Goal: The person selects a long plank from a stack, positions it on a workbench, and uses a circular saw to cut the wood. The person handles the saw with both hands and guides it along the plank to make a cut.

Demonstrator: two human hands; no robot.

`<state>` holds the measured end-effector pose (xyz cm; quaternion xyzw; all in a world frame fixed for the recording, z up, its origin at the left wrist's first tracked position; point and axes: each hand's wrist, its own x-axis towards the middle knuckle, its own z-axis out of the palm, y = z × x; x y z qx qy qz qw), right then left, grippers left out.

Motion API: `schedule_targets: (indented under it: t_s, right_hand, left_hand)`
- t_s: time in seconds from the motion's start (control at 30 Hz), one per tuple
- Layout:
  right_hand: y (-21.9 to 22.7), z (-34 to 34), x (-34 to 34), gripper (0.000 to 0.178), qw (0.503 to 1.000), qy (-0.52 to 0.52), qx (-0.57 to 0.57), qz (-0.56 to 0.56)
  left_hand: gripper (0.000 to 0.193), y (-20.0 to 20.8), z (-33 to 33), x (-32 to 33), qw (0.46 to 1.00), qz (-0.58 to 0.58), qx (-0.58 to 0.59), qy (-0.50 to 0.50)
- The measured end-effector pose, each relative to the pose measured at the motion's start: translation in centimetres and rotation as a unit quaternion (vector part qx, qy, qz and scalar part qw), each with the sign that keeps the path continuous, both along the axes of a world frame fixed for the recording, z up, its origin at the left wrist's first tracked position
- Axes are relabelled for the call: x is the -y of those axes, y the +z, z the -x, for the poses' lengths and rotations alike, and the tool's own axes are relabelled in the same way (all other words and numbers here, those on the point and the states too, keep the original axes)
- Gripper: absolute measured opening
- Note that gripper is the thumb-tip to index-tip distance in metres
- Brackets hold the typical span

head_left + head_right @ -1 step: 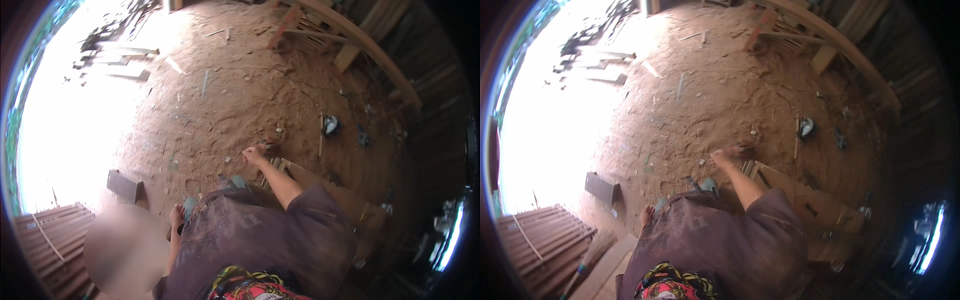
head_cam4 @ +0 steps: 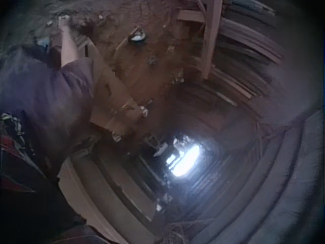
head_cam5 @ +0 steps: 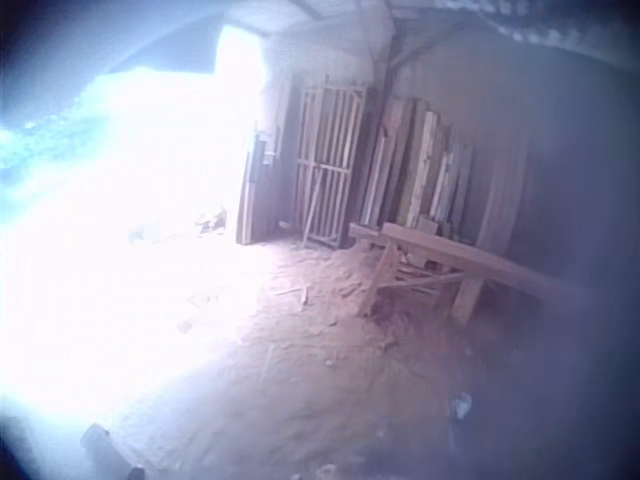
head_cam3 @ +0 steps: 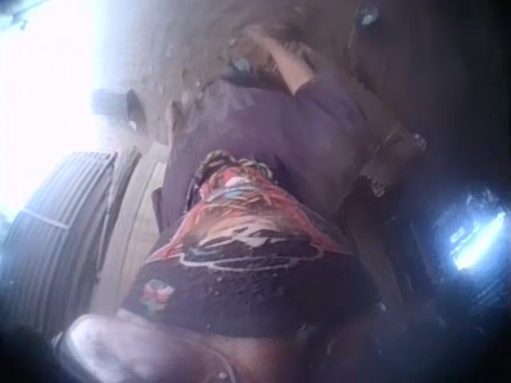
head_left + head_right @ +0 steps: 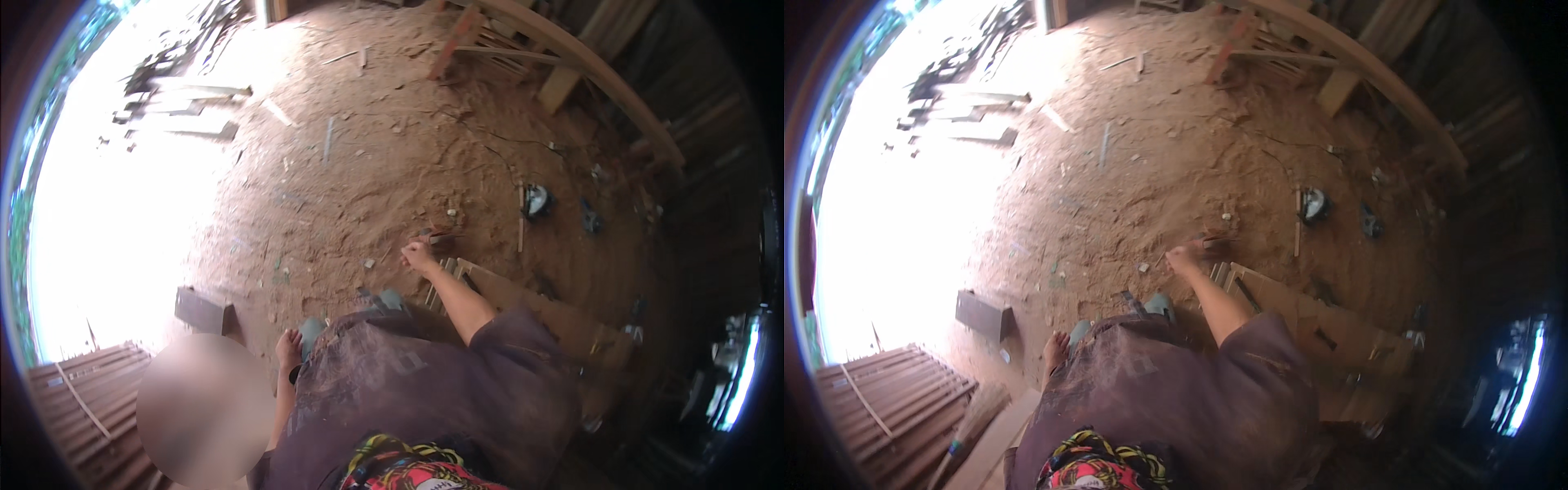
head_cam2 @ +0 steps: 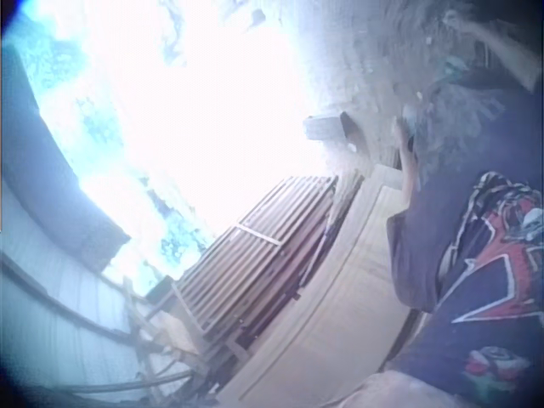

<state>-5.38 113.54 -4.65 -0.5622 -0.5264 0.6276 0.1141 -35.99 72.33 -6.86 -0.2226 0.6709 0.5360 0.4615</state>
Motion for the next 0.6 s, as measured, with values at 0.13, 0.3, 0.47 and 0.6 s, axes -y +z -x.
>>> schedule_targets:
  t_s: [0.13,0.3,0.47,0.6]
  right_hand:
    - [-2.3,-10.8,1.5,0.026,0.992,-0.056,0.110,-0.026]
    - [-4.1,-15.5,4.2,0.038,0.977,-0.107,0.172,0.068]
    - [-3.5,-11.8,5.3,0.028,0.968,-0.014,0.190,0.161]
    - [-6.8,-13.9,-2.7,0.025,0.976,-0.041,0.173,0.125]
  left_hand:
    - [0.048,5.2,0.3,-12.1,0.990,-0.067,0.006,-0.127]
    - [0.046,-1.3,2.3,-20.8,0.894,-0.147,-0.119,-0.405]
    - [0.046,-2.2,7.1,-25.3,0.841,-0.062,-0.144,-0.518]
    - [0.045,-8.8,7.9,-31.0,0.863,-0.151,-0.041,-0.480]
